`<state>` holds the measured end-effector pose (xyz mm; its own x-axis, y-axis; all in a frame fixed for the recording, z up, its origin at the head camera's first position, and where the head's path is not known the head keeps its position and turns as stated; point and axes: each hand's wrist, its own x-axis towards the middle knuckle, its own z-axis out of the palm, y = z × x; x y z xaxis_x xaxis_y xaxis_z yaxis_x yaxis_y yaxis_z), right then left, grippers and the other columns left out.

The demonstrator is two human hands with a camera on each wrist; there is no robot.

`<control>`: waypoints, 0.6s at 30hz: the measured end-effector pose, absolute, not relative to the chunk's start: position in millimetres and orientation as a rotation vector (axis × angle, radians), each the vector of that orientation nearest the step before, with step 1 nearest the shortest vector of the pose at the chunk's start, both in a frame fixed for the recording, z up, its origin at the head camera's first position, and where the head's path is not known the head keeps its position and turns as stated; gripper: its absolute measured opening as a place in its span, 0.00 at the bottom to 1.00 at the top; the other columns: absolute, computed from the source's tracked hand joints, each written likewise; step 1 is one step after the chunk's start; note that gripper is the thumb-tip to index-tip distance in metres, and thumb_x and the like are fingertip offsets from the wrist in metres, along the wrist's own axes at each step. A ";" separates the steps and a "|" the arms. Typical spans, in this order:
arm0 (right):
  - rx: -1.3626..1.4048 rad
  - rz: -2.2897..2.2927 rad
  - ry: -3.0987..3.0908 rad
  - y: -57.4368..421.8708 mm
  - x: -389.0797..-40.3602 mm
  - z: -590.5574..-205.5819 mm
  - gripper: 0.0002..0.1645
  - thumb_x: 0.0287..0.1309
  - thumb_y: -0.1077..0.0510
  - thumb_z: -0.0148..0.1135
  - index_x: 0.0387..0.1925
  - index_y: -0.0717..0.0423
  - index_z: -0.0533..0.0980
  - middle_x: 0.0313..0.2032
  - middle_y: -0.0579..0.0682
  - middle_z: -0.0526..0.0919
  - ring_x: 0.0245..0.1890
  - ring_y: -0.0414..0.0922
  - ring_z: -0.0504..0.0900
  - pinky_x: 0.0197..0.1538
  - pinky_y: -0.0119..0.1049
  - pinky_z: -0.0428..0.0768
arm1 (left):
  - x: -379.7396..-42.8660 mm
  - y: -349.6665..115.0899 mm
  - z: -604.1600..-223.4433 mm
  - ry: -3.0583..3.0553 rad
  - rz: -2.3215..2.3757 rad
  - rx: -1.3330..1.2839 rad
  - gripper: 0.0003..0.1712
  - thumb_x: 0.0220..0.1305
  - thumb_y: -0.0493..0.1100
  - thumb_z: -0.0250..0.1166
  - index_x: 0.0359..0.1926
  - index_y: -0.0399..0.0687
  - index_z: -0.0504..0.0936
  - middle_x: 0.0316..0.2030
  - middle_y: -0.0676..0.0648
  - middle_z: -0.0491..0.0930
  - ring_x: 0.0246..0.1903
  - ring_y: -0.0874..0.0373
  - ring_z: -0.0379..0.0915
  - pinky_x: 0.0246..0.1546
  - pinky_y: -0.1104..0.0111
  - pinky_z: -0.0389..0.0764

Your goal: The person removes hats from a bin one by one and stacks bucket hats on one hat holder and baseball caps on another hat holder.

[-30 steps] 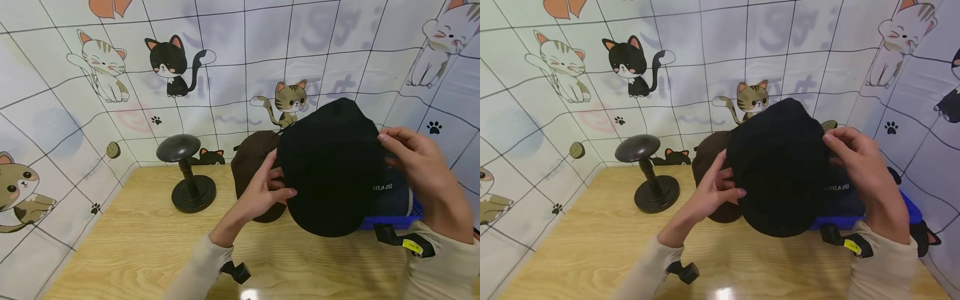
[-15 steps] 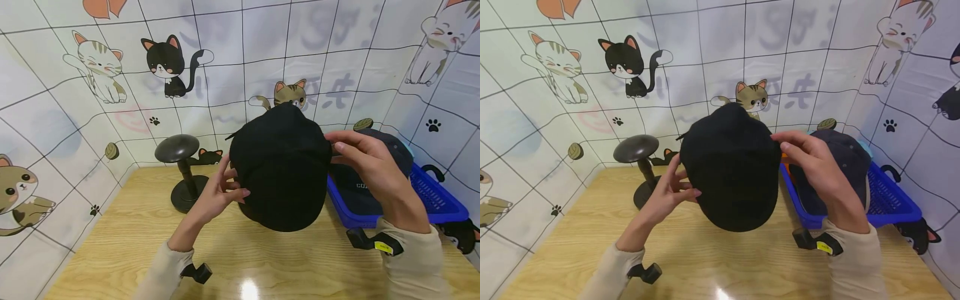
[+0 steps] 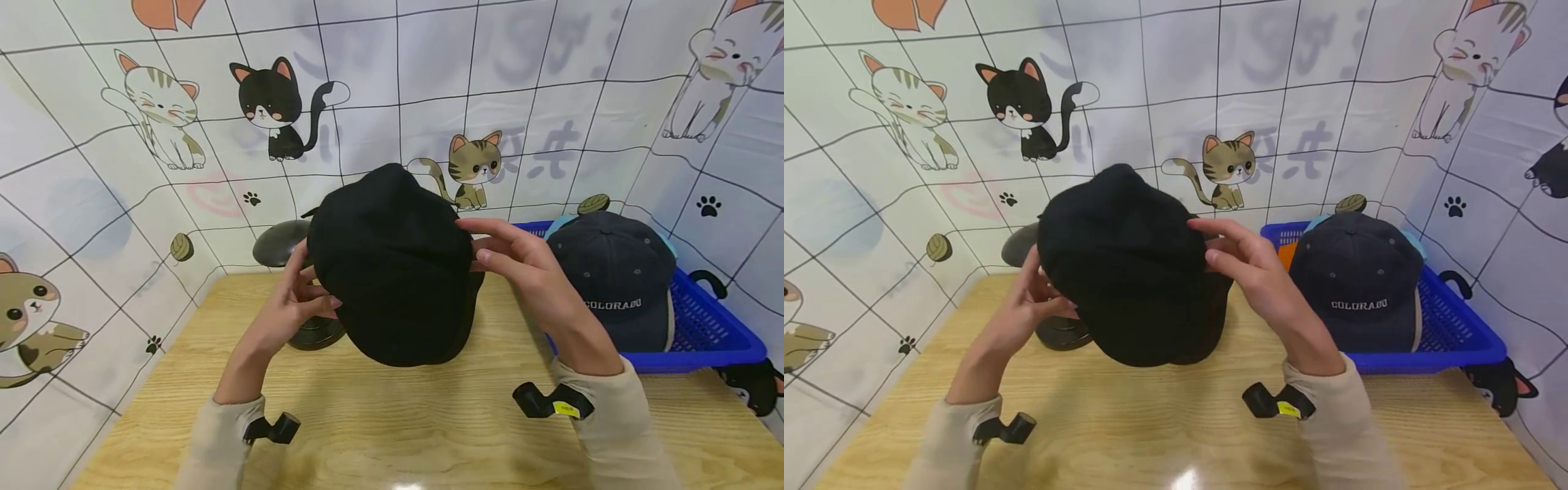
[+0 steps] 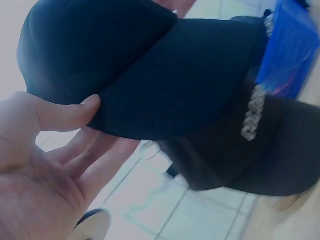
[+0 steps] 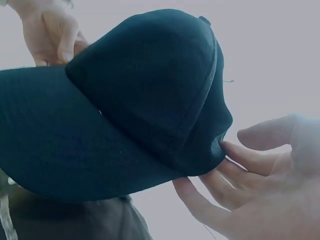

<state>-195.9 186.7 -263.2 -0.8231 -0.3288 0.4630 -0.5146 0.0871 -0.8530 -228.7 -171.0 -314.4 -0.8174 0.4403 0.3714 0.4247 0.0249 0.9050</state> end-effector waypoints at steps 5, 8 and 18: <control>0.922 1.959 -2.149 157.0 -205.4 -264.8 0.28 0.76 0.64 0.47 0.74 0.59 0.66 0.64 0.51 0.78 0.57 0.42 0.83 0.62 0.34 0.79 | -231.5 -201.5 -307.5 2.320 1.971 0.990 0.55 0.64 0.18 0.58 0.81 0.63 0.50 0.54 0.55 0.82 0.43 0.59 0.88 0.41 0.63 0.89; 0.943 2.063 -2.102 137.9 -211.7 -267.2 0.30 0.75 0.65 0.46 0.76 0.58 0.64 0.65 0.56 0.76 0.58 0.44 0.82 0.65 0.36 0.78 | -232.0 -220.2 -305.1 2.337 1.974 0.998 0.55 0.65 0.18 0.55 0.82 0.63 0.48 0.53 0.55 0.82 0.44 0.60 0.87 0.41 0.65 0.88; 0.947 2.397 -1.866 75.9 -223.5 -275.4 0.34 0.73 0.65 0.46 0.78 0.58 0.60 0.72 0.60 0.68 0.58 0.41 0.80 0.63 0.35 0.77 | -243.4 -256.7 -312.0 2.164 2.319 0.887 0.48 0.71 0.18 0.46 0.82 0.61 0.51 0.44 0.54 0.83 0.38 0.60 0.84 0.48 0.67 0.86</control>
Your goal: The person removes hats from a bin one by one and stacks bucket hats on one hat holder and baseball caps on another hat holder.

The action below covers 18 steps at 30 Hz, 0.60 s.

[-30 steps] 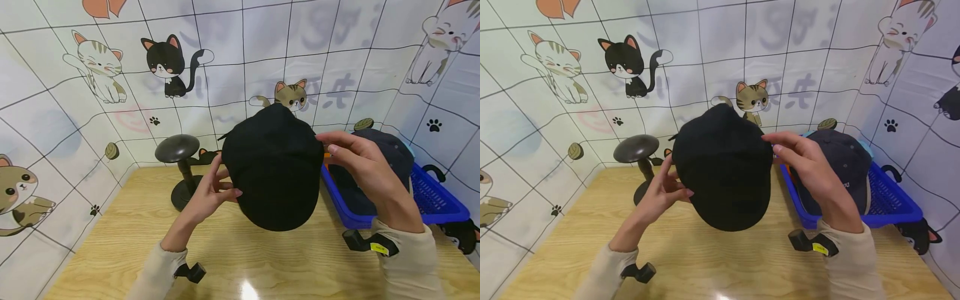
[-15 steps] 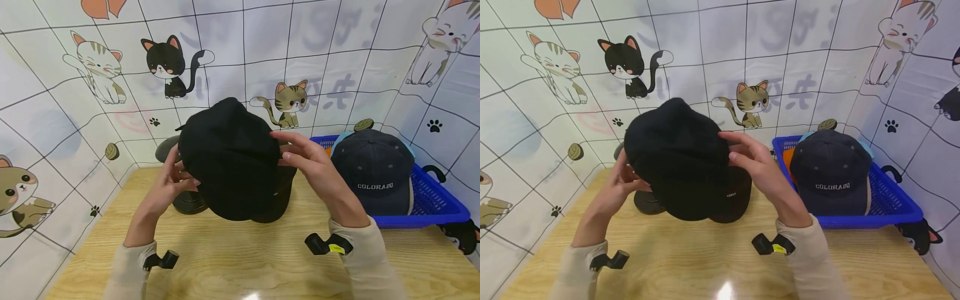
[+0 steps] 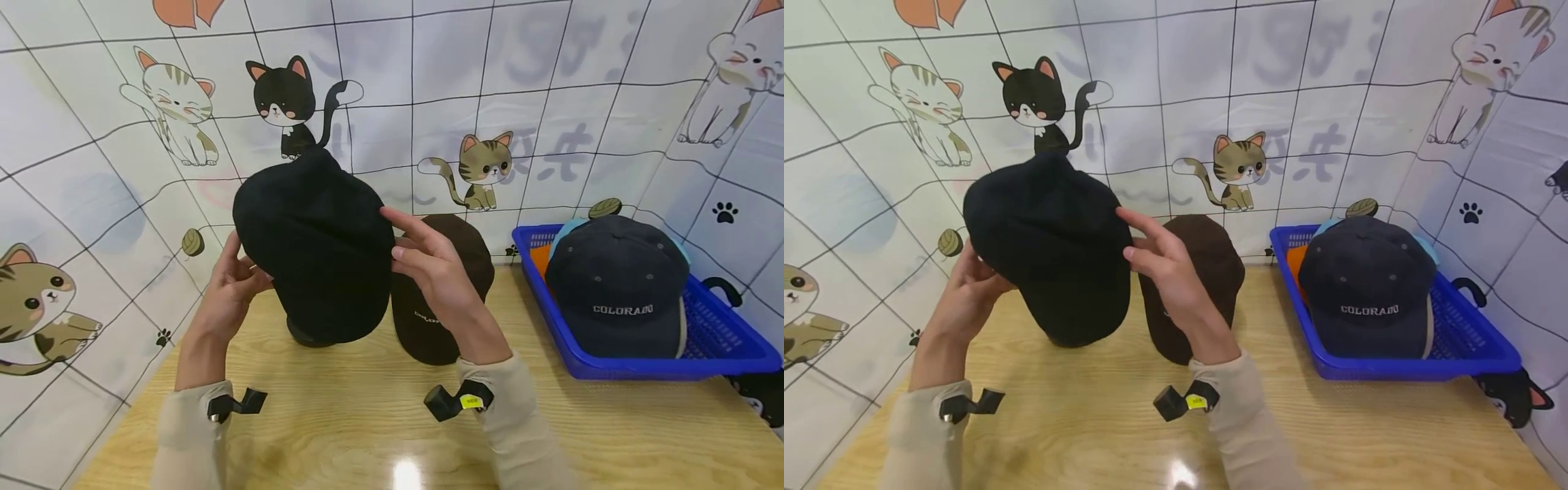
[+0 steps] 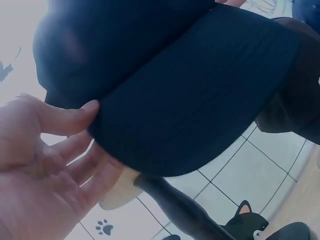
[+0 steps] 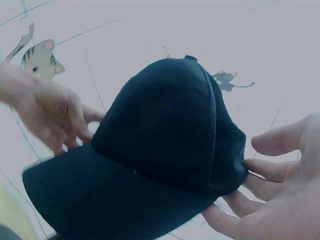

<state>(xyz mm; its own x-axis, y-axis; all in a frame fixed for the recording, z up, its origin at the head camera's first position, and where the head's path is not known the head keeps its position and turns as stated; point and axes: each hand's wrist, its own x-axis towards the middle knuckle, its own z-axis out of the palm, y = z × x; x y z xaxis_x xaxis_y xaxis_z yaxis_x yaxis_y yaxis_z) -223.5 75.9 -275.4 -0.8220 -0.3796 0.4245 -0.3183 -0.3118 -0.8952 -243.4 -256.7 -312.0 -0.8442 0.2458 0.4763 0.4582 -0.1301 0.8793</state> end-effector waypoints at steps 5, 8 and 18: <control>-0.884 -2.439 1.695 53.8 -228.8 -282.3 0.34 0.72 0.65 0.46 0.78 0.59 0.61 0.76 0.54 0.63 0.60 0.42 0.76 0.65 0.39 0.71 | -248.9 -262.2 -318.6 -1.842 -2.247 -0.745 0.47 0.73 0.19 0.43 0.82 0.63 0.52 0.54 0.54 0.82 0.46 0.61 0.82 0.54 0.68 0.82; -0.857 -2.485 1.642 43.8 -232.7 -286.2 0.34 0.73 0.64 0.46 0.78 0.58 0.61 0.78 0.49 0.60 0.66 0.46 0.72 0.69 0.45 0.67 | -253.6 -265.1 -320.7 -1.773 -2.314 -0.703 0.45 0.73 0.19 0.40 0.81 0.61 0.55 0.50 0.55 0.81 0.43 0.61 0.79 0.51 0.69 0.80; -0.788 -2.446 1.567 19.4 -248.2 -305.9 0.35 0.72 0.65 0.49 0.78 0.55 0.61 0.81 0.47 0.53 0.77 0.49 0.59 0.75 0.54 0.62 | -262.4 -281.4 -334.4 -1.533 -2.534 -0.480 0.40 0.73 0.19 0.39 0.76 0.55 0.66 0.32 0.53 0.81 0.30 0.60 0.77 0.42 0.66 0.76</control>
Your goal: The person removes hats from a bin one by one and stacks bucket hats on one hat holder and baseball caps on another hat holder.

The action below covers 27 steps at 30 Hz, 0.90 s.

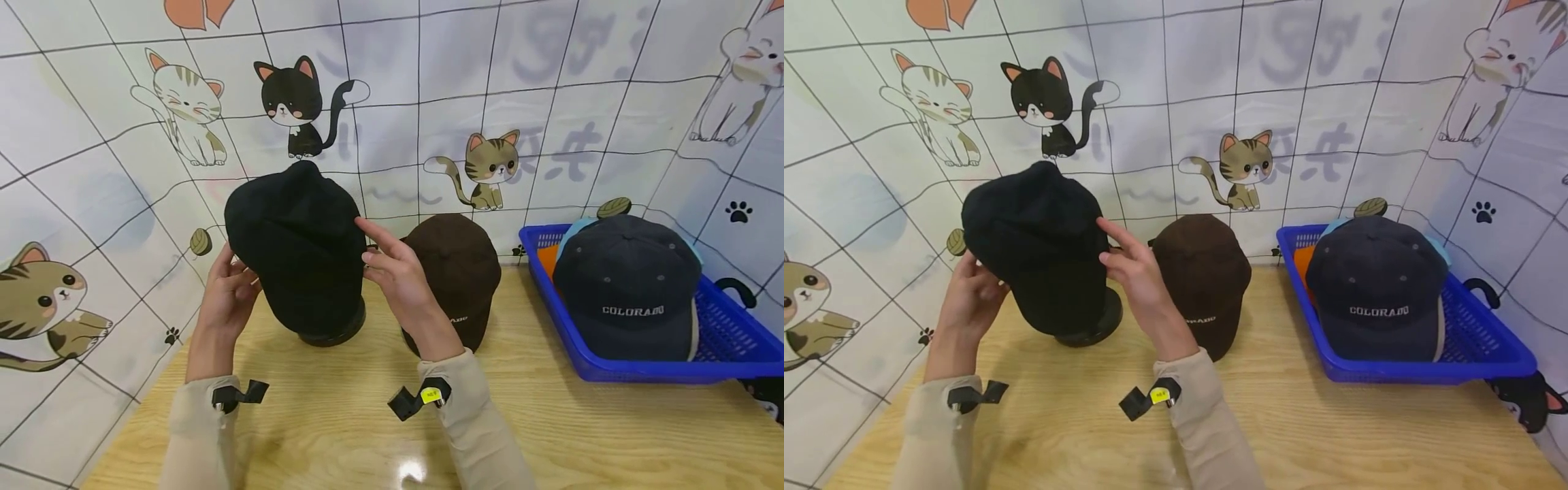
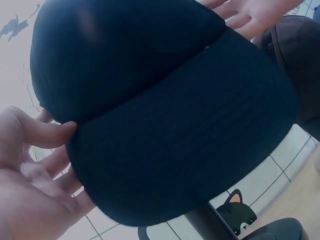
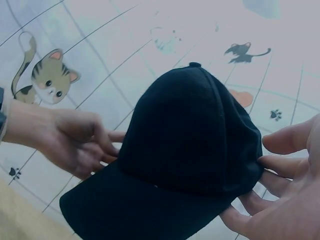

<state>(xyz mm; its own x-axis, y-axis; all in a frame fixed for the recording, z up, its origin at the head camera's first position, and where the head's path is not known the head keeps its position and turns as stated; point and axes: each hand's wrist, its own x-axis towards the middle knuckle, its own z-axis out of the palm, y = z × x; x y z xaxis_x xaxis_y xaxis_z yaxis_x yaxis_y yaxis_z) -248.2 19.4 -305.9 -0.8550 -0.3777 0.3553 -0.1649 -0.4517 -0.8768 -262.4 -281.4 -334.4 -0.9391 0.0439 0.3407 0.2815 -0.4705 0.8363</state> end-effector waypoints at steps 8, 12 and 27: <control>-0.701 -2.404 1.601 6.5 -256.0 -320.4 0.38 0.71 0.65 0.50 0.80 0.49 0.59 0.81 0.48 0.54 0.73 0.56 0.67 0.73 0.52 0.67 | -265.9 -285.7 -341.0 -1.483 -2.608 -0.268 0.39 0.73 0.20 0.38 0.73 0.57 0.71 0.35 0.55 0.84 0.41 0.60 0.77 0.59 0.59 0.62; -0.658 -2.406 1.585 3.3 -259.0 -327.1 0.38 0.71 0.65 0.50 0.80 0.48 0.59 0.80 0.50 0.57 0.72 0.57 0.69 0.73 0.52 0.68 | -267.7 -285.2 -342.6 -1.462 -2.647 -0.199 0.36 0.73 0.21 0.38 0.70 0.56 0.73 0.37 0.55 0.86 0.43 0.60 0.77 0.64 0.58 0.55; -0.492 -2.399 1.622 -2.8 -266.6 -337.5 0.37 0.71 0.65 0.50 0.79 0.49 0.62 0.82 0.49 0.51 0.82 0.53 0.52 0.75 0.57 0.64 | -273.7 -285.6 -344.5 -1.584 -2.730 0.199 0.36 0.76 0.26 0.37 0.77 0.59 0.57 0.37 0.57 0.80 0.27 0.62 0.68 0.59 0.62 0.56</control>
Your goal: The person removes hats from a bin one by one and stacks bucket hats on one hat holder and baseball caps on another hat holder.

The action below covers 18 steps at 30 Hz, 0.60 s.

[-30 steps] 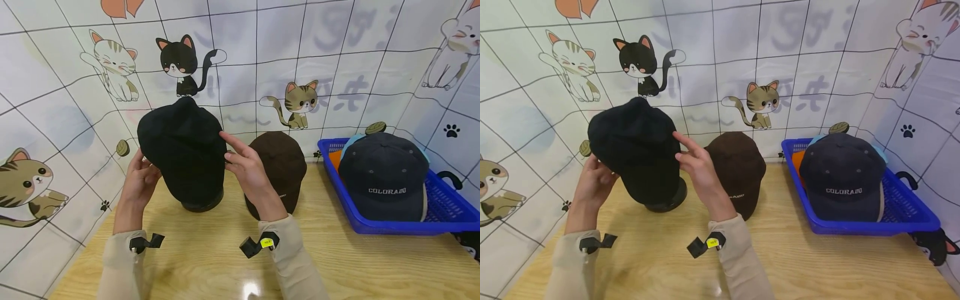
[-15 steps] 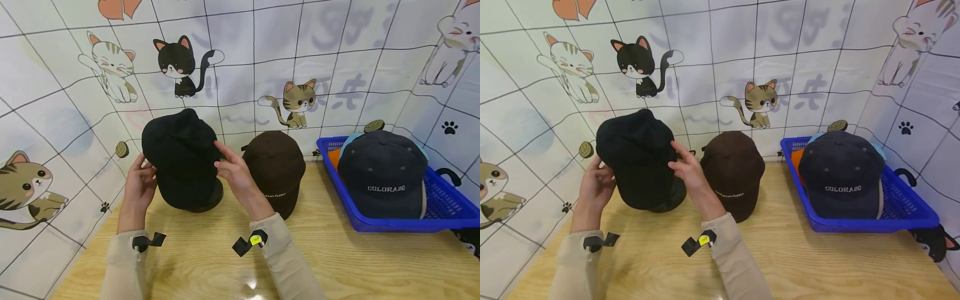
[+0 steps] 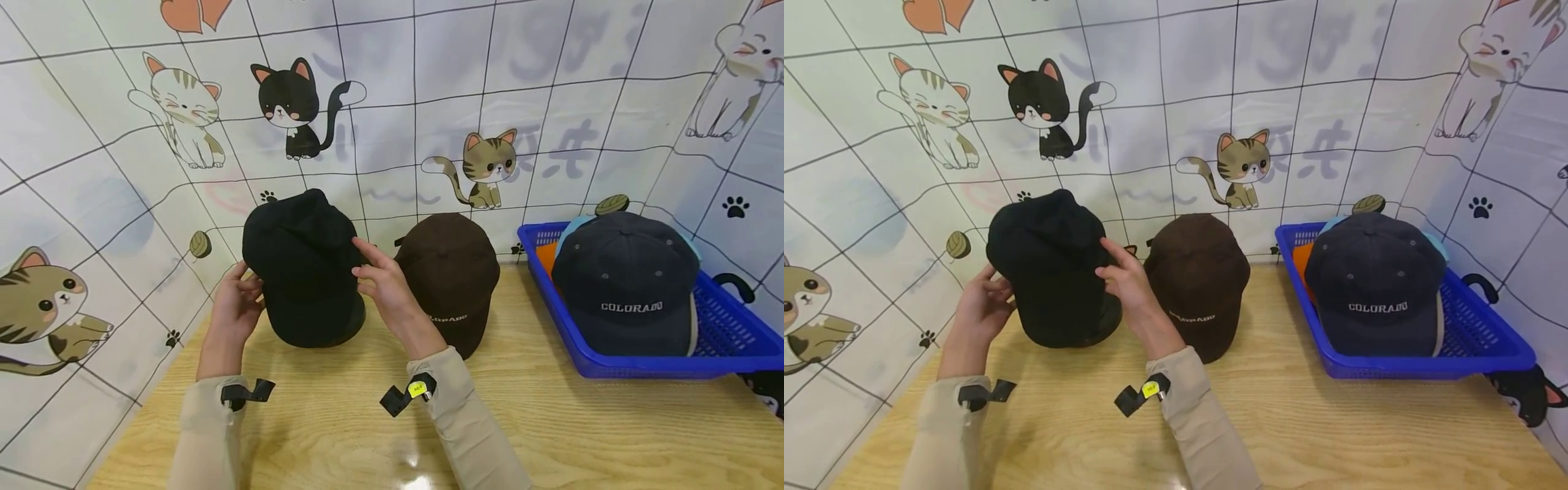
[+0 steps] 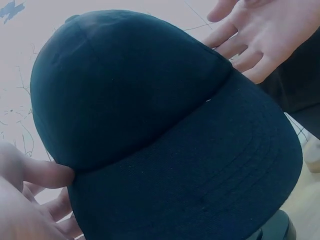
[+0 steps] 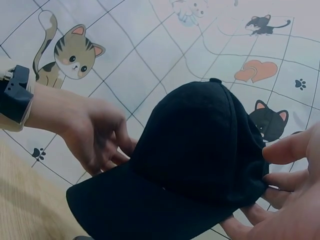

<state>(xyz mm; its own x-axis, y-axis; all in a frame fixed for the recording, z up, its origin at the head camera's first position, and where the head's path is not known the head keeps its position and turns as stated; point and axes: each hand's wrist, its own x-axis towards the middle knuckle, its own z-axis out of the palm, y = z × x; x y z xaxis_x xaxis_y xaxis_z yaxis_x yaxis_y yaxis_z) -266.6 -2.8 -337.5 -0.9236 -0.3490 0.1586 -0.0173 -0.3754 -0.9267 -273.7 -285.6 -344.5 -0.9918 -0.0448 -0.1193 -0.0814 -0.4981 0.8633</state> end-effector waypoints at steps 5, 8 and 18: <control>-0.429 -2.385 1.640 -3.8 -267.5 -340.1 0.36 0.70 0.64 0.52 0.78 0.49 0.63 0.83 0.50 0.46 0.82 0.54 0.48 0.77 0.59 0.62 | -274.8 -284.2 -346.9 1.625 2.629 -0.272 0.32 0.74 0.27 0.37 0.70 0.61 0.64 0.33 0.58 0.79 0.27 0.62 0.70 0.57 0.62 0.60; -0.397 -2.368 1.655 -4.5 -267.6 -341.8 0.36 0.69 0.64 0.53 0.77 0.50 0.64 0.84 0.49 0.43 0.83 0.54 0.47 0.77 0.61 0.61 | -275.7 -283.6 -349.4 1.660 2.596 -0.298 0.30 0.74 0.26 0.37 0.61 0.61 0.71 0.30 0.58 0.80 0.26 0.62 0.72 0.55 0.63 0.64; -0.301 -2.353 1.671 -4.6 -269.2 -344.2 0.35 0.70 0.62 0.53 0.77 0.51 0.64 0.83 0.49 0.47 0.79 0.56 0.57 0.77 0.61 0.61 | -280.3 -282.0 -358.1 1.690 2.536 -0.318 0.27 0.71 0.27 0.37 0.50 0.60 0.77 0.26 0.57 0.79 0.28 0.61 0.78 0.58 0.61 0.62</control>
<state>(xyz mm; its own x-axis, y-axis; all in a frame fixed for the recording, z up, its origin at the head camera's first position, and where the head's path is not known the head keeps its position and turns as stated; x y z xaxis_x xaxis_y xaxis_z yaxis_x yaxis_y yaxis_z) -269.2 -4.6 -344.2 -0.9502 -0.3104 0.0292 0.0747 -0.3177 -0.9452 -280.3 -282.0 -358.1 -0.9755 -0.0501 -0.2144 -0.1786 -0.3893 0.9036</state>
